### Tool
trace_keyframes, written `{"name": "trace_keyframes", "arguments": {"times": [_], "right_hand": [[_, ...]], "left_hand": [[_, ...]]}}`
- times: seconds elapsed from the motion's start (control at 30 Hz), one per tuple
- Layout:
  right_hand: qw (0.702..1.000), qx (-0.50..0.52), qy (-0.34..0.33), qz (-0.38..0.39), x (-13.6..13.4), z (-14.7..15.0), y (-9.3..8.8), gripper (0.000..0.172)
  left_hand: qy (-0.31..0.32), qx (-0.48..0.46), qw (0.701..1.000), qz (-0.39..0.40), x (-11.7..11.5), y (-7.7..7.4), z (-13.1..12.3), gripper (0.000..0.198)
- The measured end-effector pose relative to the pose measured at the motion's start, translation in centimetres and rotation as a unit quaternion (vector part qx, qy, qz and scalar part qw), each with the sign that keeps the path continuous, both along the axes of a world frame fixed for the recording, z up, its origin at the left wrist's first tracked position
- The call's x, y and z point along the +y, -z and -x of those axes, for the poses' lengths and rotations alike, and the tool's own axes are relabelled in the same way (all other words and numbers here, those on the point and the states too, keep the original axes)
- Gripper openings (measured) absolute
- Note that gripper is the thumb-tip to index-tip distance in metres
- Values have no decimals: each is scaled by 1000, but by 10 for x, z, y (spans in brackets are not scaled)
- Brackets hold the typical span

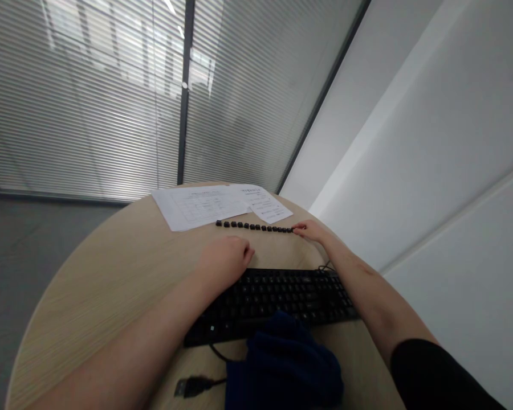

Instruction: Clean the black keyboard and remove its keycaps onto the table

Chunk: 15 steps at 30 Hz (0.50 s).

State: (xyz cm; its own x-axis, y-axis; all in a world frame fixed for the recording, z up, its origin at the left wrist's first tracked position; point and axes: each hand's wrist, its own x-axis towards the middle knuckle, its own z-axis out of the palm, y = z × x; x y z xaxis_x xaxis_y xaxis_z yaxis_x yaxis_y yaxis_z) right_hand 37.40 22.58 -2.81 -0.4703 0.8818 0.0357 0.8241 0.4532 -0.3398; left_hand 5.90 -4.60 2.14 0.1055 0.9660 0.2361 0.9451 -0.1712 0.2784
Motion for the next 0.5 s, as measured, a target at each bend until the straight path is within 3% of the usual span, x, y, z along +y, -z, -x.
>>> {"name": "trace_keyframes", "arguments": {"times": [0.5], "right_hand": [[1000,-8,-3,11,-4,2,-9,31]], "left_hand": [[14,-22,999,20,2,3,2,39]]}}
